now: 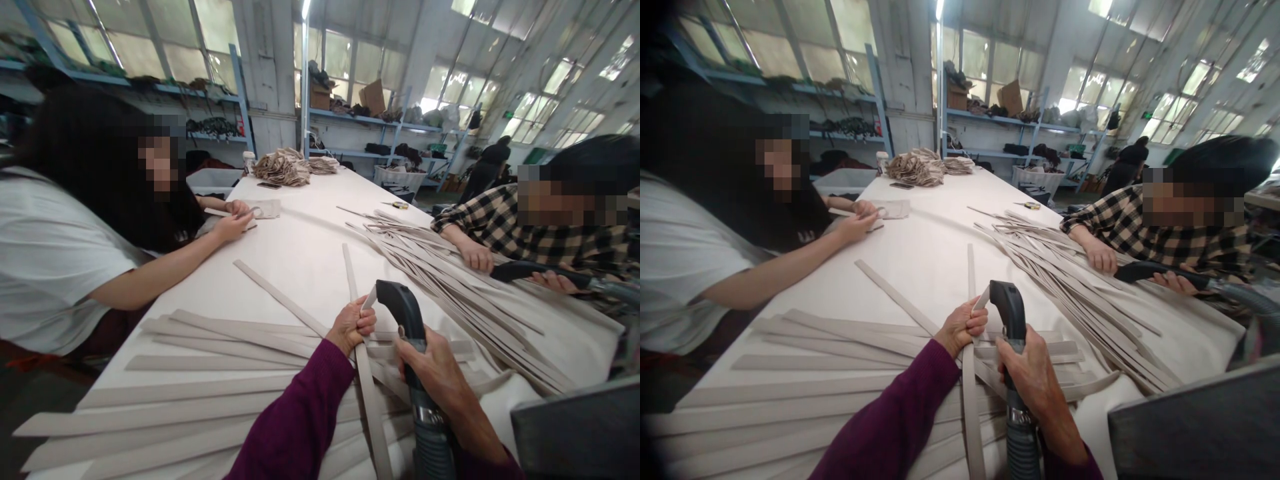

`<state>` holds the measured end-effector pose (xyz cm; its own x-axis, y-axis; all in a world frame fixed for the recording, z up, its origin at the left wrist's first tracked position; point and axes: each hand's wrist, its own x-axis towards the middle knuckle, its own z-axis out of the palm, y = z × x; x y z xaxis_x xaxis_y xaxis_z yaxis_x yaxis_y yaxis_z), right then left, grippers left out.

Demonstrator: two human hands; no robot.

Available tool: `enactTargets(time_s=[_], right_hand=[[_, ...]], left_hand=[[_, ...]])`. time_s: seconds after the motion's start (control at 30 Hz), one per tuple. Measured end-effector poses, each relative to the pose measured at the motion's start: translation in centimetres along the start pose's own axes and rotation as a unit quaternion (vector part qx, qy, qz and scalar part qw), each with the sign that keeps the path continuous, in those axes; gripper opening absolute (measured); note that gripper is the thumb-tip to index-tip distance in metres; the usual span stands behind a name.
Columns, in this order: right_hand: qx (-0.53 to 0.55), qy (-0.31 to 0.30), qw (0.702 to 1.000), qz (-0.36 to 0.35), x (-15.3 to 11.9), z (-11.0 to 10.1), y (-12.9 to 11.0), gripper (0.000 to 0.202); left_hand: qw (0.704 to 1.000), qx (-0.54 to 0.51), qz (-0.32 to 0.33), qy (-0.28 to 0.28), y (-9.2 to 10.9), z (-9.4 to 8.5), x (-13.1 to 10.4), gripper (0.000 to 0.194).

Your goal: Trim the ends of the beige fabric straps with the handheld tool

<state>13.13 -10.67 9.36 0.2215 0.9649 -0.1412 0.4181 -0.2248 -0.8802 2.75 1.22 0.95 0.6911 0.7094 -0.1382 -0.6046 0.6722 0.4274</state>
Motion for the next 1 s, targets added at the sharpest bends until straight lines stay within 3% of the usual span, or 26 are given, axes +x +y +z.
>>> enactTargets(time_s=[0.1,0.23,0.4,0.5,0.6,0.7,0.8,0.87,1.0], right_hand=[[-0.021,0.03,0.999,0.006,0.1,-1.0,-0.2,0.017],[-0.036,0.005,0.999,0.005,-1.4,-2.1,0.3,0.02],[-0.039,-0.027,0.999,0.001,-2.1,-1.0,0.5,0.017],[-0.034,-0.012,0.999,-0.001,-1.2,-0.4,0.0,0.014],[-0.047,0.017,0.999,-0.006,-0.9,-1.0,-0.1,0.014],[-0.045,0.012,0.999,0.016,-2.4,-2.6,0.3,0.017],[-0.069,-0.001,0.997,0.037,-5.4,-4.2,0.7,0.022],[-0.101,0.008,0.993,0.053,-7.7,-5.1,0.8,0.027],[-0.141,0.029,0.987,0.068,-12.1,-6.5,1.4,0.031]], left_hand=[[1.0,0.016,-0.001,0.003,0.0,0.1,0.0,0.016],[1.0,0.019,0.001,0.014,0.0,0.0,0.1,0.017],[0.999,0.043,0.016,0.011,-0.1,-0.1,0.1,0.011],[0.998,0.069,0.015,0.009,-0.2,0.1,0.0,0.009],[0.993,0.117,0.026,0.019,-0.5,0.5,-0.2,0.019],[0.969,0.222,0.087,0.067,-1.0,0.9,-0.1,0.038],[0.917,0.368,0.125,0.087,-1.6,1.1,0.1,0.046],[0.85,0.501,0.142,0.082,-2.0,1.1,0.2,0.046],[0.604,0.764,0.22,0.064,-2.8,1.0,-0.1,0.037]])
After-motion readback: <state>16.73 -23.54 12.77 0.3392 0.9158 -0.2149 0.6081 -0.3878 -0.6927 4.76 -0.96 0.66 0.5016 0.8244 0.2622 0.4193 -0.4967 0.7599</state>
